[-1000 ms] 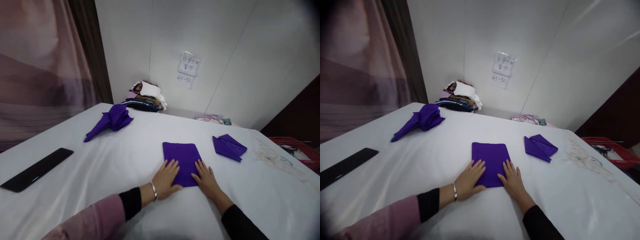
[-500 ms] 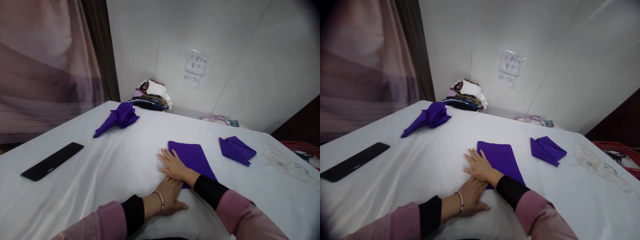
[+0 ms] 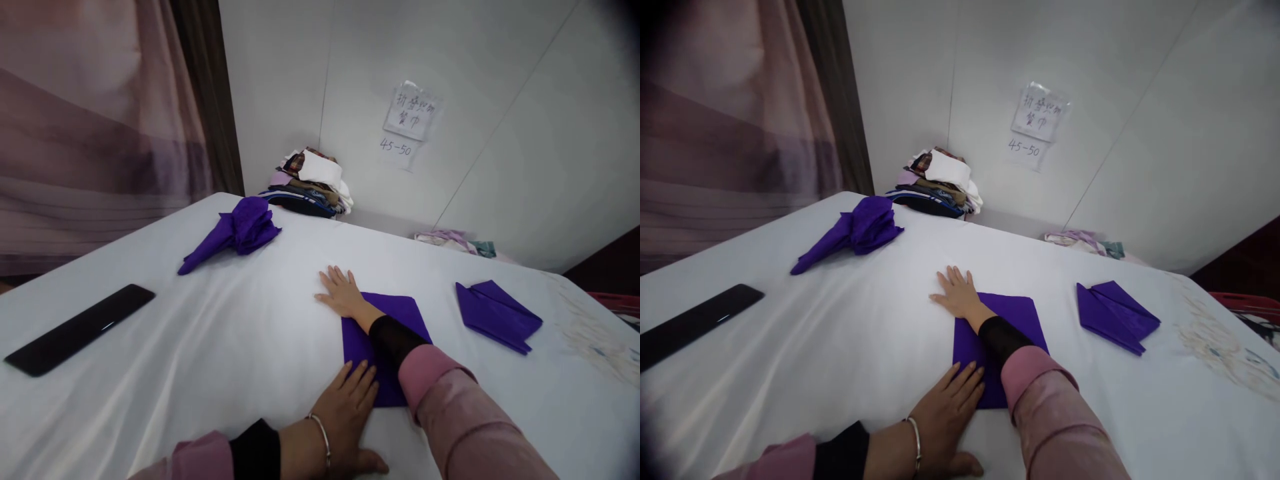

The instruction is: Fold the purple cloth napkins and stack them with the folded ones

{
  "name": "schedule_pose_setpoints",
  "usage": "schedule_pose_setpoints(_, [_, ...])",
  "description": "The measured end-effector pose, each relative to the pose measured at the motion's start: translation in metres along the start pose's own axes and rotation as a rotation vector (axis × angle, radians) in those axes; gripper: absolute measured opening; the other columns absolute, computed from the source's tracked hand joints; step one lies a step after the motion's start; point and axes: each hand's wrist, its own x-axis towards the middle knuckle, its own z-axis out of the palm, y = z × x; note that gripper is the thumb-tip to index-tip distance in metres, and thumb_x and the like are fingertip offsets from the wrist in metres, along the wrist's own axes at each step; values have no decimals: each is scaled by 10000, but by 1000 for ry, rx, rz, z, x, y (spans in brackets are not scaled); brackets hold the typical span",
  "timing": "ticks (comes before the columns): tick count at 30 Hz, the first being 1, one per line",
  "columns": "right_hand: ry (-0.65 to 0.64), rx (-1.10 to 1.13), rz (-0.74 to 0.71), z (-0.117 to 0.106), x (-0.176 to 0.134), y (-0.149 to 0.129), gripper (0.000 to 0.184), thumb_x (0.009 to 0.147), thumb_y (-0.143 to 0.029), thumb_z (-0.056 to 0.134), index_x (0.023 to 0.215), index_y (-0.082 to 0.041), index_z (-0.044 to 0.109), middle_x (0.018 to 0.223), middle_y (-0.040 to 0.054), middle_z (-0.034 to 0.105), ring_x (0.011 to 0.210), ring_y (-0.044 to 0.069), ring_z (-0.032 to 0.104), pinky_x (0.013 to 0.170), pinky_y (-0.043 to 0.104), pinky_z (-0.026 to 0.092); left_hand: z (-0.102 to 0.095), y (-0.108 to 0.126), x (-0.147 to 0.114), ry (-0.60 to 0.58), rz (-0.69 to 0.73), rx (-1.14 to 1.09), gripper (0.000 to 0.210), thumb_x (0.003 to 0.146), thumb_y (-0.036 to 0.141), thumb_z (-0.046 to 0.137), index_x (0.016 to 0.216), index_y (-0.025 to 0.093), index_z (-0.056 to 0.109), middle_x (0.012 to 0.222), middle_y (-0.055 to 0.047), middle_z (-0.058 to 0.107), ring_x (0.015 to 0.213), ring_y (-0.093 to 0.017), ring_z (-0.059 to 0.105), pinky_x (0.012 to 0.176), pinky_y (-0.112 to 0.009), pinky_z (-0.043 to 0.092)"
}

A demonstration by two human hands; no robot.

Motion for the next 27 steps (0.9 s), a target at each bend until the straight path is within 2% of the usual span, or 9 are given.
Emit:
schedule_pose_setpoints(4, [13,14,63,1,23,12,781,835,-709,108,1460,-241,97,1531,76,42,1393,238,-40,1078,488,-36,4,-3,1,-21,17,23,963,766,759,257,1431,65,190,1489,-177,189,1389,-293,82,1121,-467,34])
schedule_pose_setpoints(8, [68,39,123,4,36,17,766,849,-689,147,1454,-219,144,1520,108,122,1389,271,38,1068,527,9,4,-4,1,-26,17,19,958,770,748,275,1430,59,190,1489,-179,181,1387,-305,85,1122,-473,28])
schedule_pose_setpoints(12, [237,134,209,-3,42,20,715,880,-629,209,1423,-166,252,1441,134,340,1348,285,213,1071,521,44,-4,-2,1,-53,-12,-42,991,740,780,280,1440,88,164,1496,-163,153,1388,-303,77,1128,-470,25])
schedule_pose_setpoints(15, [339,252,272,-18,39,26,628,930,-525,113,1406,-155,288,1342,123,478,1271,239,367,1079,496,81,-7,-2,1,-75,-12,-68,999,728,784,312,1444,106,155,1500,-159,126,1388,-303,50,1129,-480,20])
schedule_pose_setpoints(17, [382,267,290,-25,27,30,599,944,-468,46,1400,-176,304,1343,97,482,1250,199,398,1093,453,82,-7,-3,2,-73,-8,-58,989,731,776,326,1443,110,160,1502,-156,110,1389,-300,34,1130,-486,21])
schedule_pose_setpoints(19, [386,254,267,-27,6,32,575,950,-462,74,1376,-198,354,1371,67,456,1273,174,370,1105,403,79,-7,-4,2,-65,-9,-44,974,741,763,334,1442,108,167,1504,-155,101,1389,-299,33,1130,-491,29])
schedule_pose_setpoints(24, [246,220,74,-12,-63,25,599,927,-532,228,1366,-153,375,1431,102,370,1356,209,225,1108,422,91,-14,-6,-2,-44,-1,-95,913,768,713,386,1445,146,157,1506,-134,150,1383,-296,116,1119,-507,136])
schedule_pose_setpoints(27, [202,202,94,-6,-89,24,649,919,-551,231,1380,-109,347,1461,134,302,1369,238,184,1105,432,113,-30,-15,1,49,-50,-117,689,868,567,359,1421,170,250,1473,-102,290,1363,-251,226,1108,-471,216])
